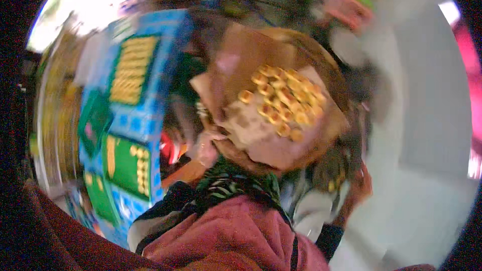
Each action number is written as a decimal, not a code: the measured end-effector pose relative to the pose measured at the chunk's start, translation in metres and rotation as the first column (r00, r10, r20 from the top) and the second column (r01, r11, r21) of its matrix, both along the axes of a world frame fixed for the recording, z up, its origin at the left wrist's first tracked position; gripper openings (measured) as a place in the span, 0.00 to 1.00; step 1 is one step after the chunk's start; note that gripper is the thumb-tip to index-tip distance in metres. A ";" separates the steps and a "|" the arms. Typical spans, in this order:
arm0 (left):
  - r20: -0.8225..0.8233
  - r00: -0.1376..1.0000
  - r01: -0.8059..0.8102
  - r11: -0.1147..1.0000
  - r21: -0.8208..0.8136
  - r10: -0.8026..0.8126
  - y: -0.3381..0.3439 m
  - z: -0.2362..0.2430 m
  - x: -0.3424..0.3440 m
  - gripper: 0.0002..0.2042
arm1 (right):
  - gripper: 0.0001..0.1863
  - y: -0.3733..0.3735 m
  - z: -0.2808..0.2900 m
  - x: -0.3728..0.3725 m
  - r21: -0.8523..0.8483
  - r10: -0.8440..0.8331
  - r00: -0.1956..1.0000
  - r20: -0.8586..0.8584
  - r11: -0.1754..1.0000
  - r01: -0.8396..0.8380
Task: The person wears a plastic glove and uses a spoon to arrange small round pastries inside several metal steamer trays. The person then uses a spatula to transfer the cooked pastries from the steamer trays onto a paper-lined wicker basket.
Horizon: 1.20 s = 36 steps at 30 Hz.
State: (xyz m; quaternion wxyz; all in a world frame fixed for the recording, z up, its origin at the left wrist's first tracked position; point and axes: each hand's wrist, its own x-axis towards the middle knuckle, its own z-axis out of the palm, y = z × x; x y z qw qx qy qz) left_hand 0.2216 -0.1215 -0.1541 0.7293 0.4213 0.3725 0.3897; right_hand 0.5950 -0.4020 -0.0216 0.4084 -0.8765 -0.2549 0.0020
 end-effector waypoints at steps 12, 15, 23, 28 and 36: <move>0.385 0.735 -0.376 0.808 -0.453 0.558 -0.034 0.125 -0.034 0.20 | 0.17 0.080 -0.044 0.054 -0.022 0.181 0.787 -0.590 0.971 -0.240; 0.601 0.525 -0.347 0.797 -0.495 0.602 0.018 0.173 -0.058 0.16 | 0.17 0.119 -0.032 0.051 -0.053 0.209 0.773 -0.599 0.953 -0.298; 0.415 0.433 -0.792 0.558 -0.249 0.800 0.177 0.137 -0.198 0.02 | 0.16 0.204 -0.034 0.002 -0.129 0.216 0.730 -0.648 0.914 -0.385; 0.337 0.581 -0.800 0.443 0.404 0.741 0.304 0.074 -0.309 0.02 | 0.15 0.252 -0.033 -0.050 -0.170 0.187 0.704 -0.685 0.899 -0.404; 0.722 0.210 -0.718 0.605 -0.344 0.660 0.413 0.070 -0.361 0.07 | 0.14 0.295 -0.029 -0.095 -0.270 0.089 0.714 -0.694 0.887 -0.374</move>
